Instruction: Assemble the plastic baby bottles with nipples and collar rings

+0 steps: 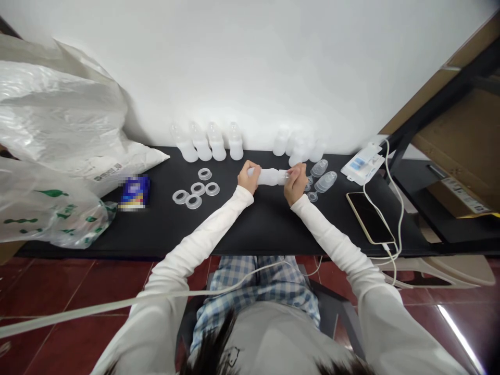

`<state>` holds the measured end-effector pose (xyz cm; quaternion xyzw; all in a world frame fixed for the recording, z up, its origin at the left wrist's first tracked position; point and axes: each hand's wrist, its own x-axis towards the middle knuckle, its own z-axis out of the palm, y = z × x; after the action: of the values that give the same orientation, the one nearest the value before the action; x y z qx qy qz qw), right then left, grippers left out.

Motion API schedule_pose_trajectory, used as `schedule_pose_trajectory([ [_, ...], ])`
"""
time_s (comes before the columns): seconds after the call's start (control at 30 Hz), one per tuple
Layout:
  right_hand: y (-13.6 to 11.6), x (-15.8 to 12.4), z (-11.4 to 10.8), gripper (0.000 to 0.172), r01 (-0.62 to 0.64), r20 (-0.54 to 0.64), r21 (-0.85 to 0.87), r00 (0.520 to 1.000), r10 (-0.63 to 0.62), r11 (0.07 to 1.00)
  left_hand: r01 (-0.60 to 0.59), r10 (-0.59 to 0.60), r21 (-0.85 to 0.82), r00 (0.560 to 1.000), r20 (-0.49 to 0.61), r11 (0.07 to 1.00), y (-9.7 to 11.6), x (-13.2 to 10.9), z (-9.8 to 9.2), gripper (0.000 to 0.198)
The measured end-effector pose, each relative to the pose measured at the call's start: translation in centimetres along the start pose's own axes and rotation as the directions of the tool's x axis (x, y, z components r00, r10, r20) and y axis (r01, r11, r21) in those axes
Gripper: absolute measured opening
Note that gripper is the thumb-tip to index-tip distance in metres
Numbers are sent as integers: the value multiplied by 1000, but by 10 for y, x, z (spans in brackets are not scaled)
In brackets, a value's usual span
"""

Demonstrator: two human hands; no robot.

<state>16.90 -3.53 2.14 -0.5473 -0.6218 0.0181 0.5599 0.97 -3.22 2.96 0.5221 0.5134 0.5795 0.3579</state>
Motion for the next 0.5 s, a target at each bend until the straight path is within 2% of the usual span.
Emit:
schedule_pose_trajectory([
  [0.03, -4, 2, 1, 44, -92, -5, -2, 996, 92, 996, -145, 146, 50, 989, -23, 988, -1, -1, -2, 28],
  [0.1, -7, 9, 2, 45, -281, 62, 35, 958, 279, 959, -398, 404, 144, 915, -16, 906, -2, -3, -5, 27],
  [0.17, -6, 15, 1, 48, -452, 239, 85, 875, 422, 888, -539, 545, 182, 838, 24, 822, -4, -1, -8, 29],
  [0.2, -5, 17, 0, 50, -510, 331, 101, 827, 455, 854, -560, 563, 177, 825, 36, 809, -5, 0, -9, 30],
  [0.23, -5, 19, -2, 52, -540, 399, 115, 794, 459, 834, -547, 549, 158, 835, 32, 822, -6, 2, -9, 31],
  [0.27, -6, 20, -5, 53, -535, 433, 134, 789, 436, 834, -495, 498, 125, 867, 10, 860, -7, 5, -8, 32],
  [0.33, -11, 21, -11, 51, -409, 419, 168, 853, 311, 897, -272, 272, 15, 961, -45, 962, -9, 9, -5, 33],
  [0.37, -14, 21, -13, 48, -310, 391, 165, 892, 226, 936, -128, 126, -49, 991, -50, 991, -10, 10, -4, 35],
  [0.4, -17, 20, -15, 44, -211, 363, 144, 920, 146, 967, -1, -3, -101, 999, -36, 995, -11, 11, -2, 36],
  [0.43, -20, 20, -16, 41, -130, 334, 111, 939, 86, 985, 80, -83, -128, 996, -15, 989, -12, 10, -1, 37],
  [0.47, -22, 20, -17, 39, -85, 301, 81, 952, 57, 993, 97, -98, -128, 995, -3, 987, -13, 9, -1, 39],
  [0.5, -23, 20, -16, 37, -86, 266, 66, 962, 65, 994, 45, -46, -104, 999, -7, 994, -15, 7, -2, 40],
])
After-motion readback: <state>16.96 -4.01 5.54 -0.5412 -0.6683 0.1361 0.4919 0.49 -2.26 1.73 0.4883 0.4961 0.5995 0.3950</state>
